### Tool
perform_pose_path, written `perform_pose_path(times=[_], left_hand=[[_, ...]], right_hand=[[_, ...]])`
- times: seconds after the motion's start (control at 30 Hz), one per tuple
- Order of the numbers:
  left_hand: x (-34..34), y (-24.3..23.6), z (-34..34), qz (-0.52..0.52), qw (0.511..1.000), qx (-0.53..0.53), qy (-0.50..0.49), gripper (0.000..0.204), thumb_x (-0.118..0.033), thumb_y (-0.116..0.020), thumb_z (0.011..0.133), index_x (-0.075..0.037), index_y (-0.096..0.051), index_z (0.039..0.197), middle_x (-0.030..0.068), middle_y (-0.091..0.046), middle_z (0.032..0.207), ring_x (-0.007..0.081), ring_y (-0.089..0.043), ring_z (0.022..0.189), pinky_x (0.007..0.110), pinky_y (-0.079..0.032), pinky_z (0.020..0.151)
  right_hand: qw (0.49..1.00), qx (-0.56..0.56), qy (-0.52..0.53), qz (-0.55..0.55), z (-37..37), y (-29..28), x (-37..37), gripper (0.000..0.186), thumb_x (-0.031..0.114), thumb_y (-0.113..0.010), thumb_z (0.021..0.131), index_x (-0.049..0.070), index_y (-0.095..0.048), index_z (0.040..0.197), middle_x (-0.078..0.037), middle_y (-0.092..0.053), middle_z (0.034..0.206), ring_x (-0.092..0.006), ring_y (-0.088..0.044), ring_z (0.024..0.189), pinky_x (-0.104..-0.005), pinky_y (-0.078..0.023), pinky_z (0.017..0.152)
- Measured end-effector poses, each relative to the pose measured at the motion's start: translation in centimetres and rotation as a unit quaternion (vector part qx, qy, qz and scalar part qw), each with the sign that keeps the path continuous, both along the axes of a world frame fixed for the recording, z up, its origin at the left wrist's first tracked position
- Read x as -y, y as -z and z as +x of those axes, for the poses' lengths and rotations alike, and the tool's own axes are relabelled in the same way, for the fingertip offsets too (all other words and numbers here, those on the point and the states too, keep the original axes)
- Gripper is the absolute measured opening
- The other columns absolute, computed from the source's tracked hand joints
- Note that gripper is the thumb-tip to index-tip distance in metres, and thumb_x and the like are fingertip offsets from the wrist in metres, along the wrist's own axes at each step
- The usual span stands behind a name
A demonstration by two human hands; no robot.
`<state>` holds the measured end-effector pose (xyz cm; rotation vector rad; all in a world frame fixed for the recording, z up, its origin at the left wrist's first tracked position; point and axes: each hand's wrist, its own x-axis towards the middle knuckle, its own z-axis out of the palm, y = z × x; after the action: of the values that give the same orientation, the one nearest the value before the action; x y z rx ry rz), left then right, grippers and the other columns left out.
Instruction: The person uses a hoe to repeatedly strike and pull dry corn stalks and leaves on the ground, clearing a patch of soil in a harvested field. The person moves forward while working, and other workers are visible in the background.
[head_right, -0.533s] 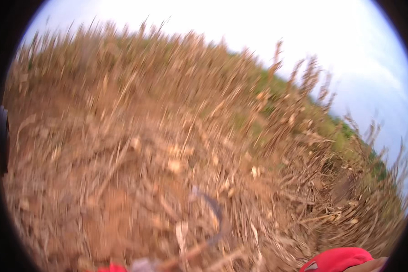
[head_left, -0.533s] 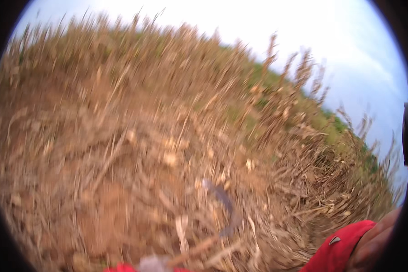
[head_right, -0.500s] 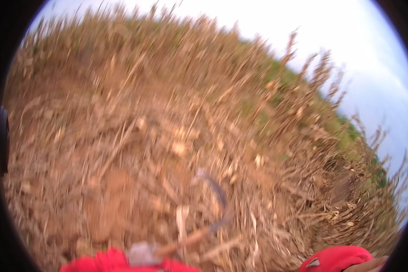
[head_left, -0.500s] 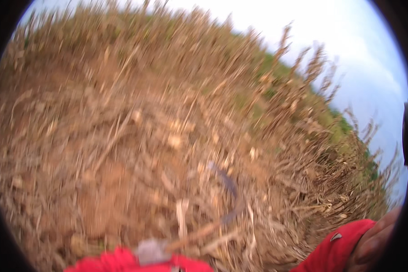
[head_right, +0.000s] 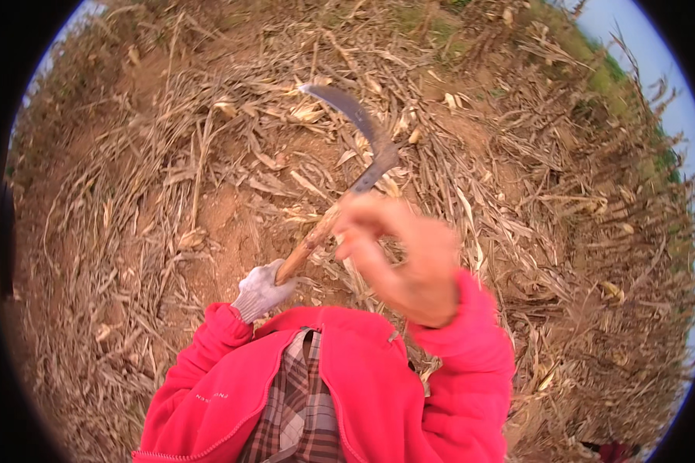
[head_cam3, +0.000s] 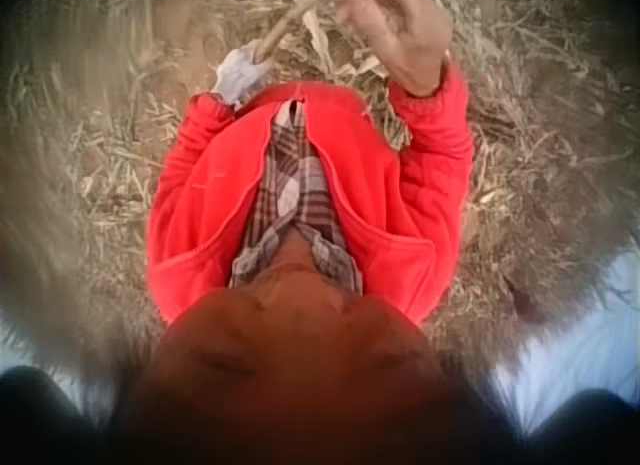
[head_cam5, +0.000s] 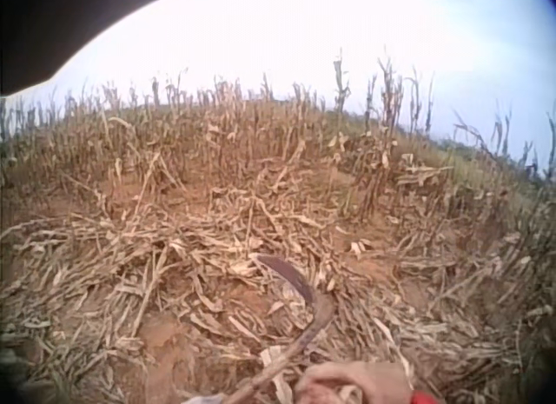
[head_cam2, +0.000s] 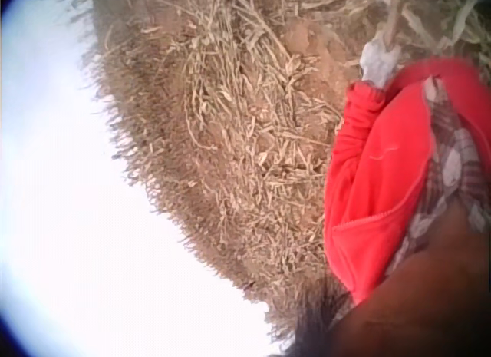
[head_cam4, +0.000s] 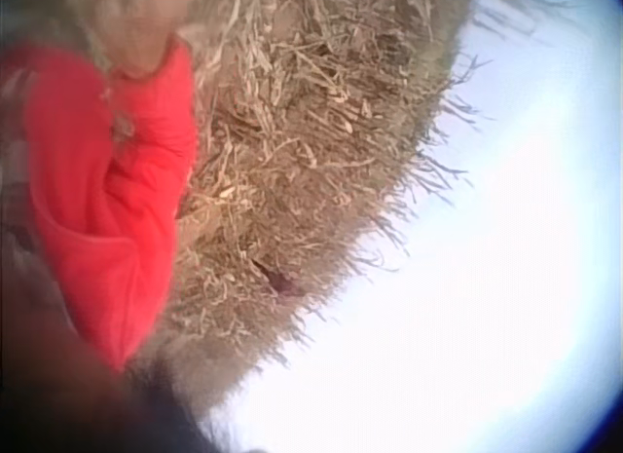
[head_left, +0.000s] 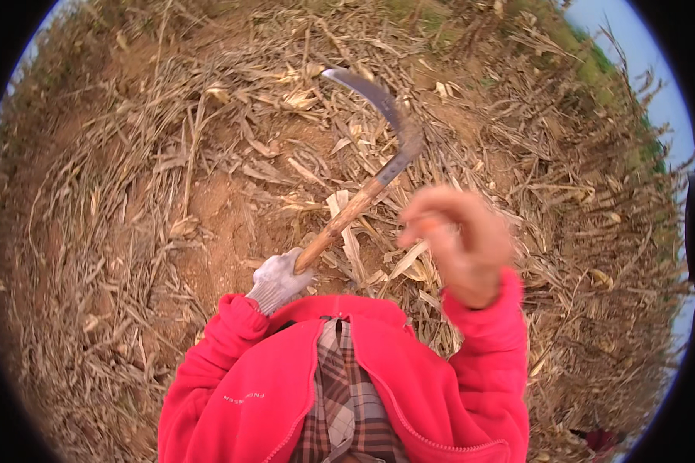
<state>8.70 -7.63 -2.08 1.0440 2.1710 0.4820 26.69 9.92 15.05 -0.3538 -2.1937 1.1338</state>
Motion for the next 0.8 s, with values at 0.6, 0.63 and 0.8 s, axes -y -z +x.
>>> perform_pose_path(times=[0.6,0.63,0.8], left_hand=[[-1.9,0.6,2.5,-0.081,0.981,-0.008,0.174,0.035,-0.039,-0.052,0.080,-0.015,-0.053,0.104,0.0148,-0.065,0.086,0.0347,-0.065,0.081,0.046,-0.050,0.070],[-1.8,0.6,2.4,-0.082,0.982,-0.003,0.170,0.035,-0.039,-0.052,0.080,-0.015,-0.053,0.104,0.0148,-0.065,0.086,0.0349,-0.065,0.081,0.046,-0.050,0.070],[-1.3,1.2,2.2,-0.055,0.988,0.002,0.146,0.036,-0.041,-0.053,0.081,-0.015,-0.053,0.105,0.0156,-0.065,0.084,0.0353,-0.065,0.081,0.047,-0.050,0.070]], right_hand=[[0.908,-0.261,-0.327,0.022,-0.2,-5.5,9.5,0.011,0.010,-0.057,0.083,0.000,-0.061,0.087,-0.009,-0.059,0.077,-0.0169,-0.059,0.061,-0.0274,-0.046,0.047],[0.907,-0.271,-0.323,0.019,-0.5,-5.6,9.7,0.011,0.009,-0.058,0.082,-0.001,-0.061,0.086,-0.009,-0.059,0.077,-0.0171,-0.060,0.061,-0.0272,-0.046,0.047],[0.910,-0.203,-0.360,0.034,-0.5,-5.5,8.2,0.014,0.014,-0.061,0.083,0.000,-0.064,0.085,-0.013,-0.061,0.081,-0.0214,-0.060,0.060,-0.0291,-0.049,0.049]])
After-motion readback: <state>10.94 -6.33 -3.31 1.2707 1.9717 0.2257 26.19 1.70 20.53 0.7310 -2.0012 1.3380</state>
